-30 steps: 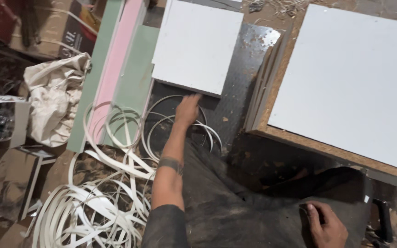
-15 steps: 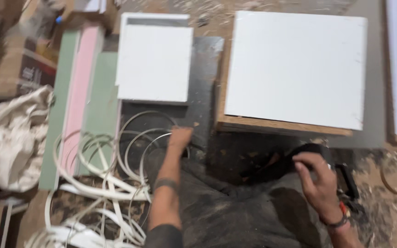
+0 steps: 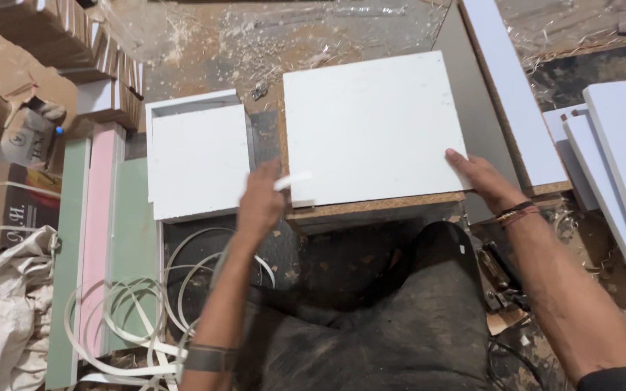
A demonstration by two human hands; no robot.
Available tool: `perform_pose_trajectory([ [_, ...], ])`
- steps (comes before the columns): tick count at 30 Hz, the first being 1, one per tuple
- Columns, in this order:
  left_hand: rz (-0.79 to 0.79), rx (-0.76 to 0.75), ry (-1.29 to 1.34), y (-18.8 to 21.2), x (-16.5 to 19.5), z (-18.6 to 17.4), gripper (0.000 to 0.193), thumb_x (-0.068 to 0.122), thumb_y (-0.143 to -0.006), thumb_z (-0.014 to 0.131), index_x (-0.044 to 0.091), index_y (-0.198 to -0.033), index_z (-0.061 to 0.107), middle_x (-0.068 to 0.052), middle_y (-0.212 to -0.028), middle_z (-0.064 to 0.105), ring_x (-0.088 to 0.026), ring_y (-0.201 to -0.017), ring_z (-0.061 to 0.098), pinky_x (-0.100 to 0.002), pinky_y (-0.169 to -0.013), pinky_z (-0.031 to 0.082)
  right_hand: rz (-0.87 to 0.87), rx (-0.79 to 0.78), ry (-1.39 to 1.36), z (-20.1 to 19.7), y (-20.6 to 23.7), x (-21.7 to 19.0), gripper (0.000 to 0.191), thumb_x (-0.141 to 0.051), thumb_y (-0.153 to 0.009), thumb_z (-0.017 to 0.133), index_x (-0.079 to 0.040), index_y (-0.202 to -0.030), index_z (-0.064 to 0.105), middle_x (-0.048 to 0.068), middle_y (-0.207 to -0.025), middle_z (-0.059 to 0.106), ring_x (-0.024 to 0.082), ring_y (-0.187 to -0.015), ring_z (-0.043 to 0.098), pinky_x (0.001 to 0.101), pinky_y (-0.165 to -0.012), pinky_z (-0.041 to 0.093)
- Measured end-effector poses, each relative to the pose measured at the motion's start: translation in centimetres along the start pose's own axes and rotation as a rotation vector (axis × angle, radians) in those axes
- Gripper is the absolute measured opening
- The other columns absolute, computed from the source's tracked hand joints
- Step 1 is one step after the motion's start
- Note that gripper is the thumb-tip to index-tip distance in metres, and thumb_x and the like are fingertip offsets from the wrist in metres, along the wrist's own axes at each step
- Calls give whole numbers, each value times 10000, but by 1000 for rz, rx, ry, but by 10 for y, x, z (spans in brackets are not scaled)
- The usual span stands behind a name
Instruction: The person sits with a white wooden drawer box on their lap, presses white edge banding tape onto the raw edges of the box, and runs a hand-held iron along the tape to bond it, then presses and aligns the banding by hand. They repeat the process on additional drawer boxes.
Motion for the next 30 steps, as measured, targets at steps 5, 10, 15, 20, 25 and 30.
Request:
perform_pose_trajectory([
  [5, -198, 2, 114, 10, 16, 33, 588, 194, -988, 484, 24, -1538, 364, -216, -1396, 587, -398, -1247, 582, -519, -1011, 475, 10, 7, -100, -7, 1, -2, 846, -517, -867, 688, 96, -1431, 542, 293, -1395, 633, 370, -1335, 582, 460, -1137, 432],
  [10, -98, 151, 253, 13, 18, 31, 540, 213, -1046, 433, 34, -1553, 382, -245, -1428, 563, -441, -1276, 559, -516, -1023, 468, -125, 182, -271, -32, -6, -8, 893, -347, -836, 819, 68, -1496, 382, 225, -1427, 543, 283, -1352, 510, 441, -1139, 351],
  [15, -59, 282, 390, 18, 10, 30, 446, 295, -1114, 407, 55, -1486, 458, -229, -1445, 564, -413, -1314, 570, -485, -1066, 472, -469, 155, -460, -55, 21, -53, 777, -169, -853, 829, 20, -1526, 490, 129, -1206, 640, 192, -1077, 651, 307, -944, 551],
  [20, -179, 327, 548, 20, 2, 32, 506, 411, -1069, 479, 48, -1420, 515, -188, -1341, 610, -308, -1228, 616, -451, -1015, 508, -1128, 137, -12, -61, 99, -117, 763, -337, -930, 830, -53, -1465, 366, 37, -1184, 579, 142, -1087, 663, 247, -928, 604],
  [25, -412, 335, 1115, 22, -20, 19, 624, 549, -1070, 321, 54, -1389, 527, -114, -1104, 625, -149, -826, 631, -262, -636, 549, -1783, 589, 1021, -16, 148, -88, 469, -209, -837, 757, -141, -1260, 565, 193, -1199, 646, 253, -1002, 582, 452, -857, 467],
  [30, -328, 165, 1170, 45, -48, -5, 783, 664, -1054, 329, 45, -1494, 516, -91, -1175, 630, -92, -672, 509, -182, -471, 388, -1788, 471, 1307, 30, 140, 29, 627, -194, -880, 787, -458, -1363, 485, -1, -1197, 528, 162, -1121, 516, 414, -1108, 335],
])
Point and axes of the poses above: each hand's wrist, its own y-axis away from the middle knuckle, its own z-axis out of the palm, x = y × z, the point moved 3 cm from there along -y, towards the middle knuckle
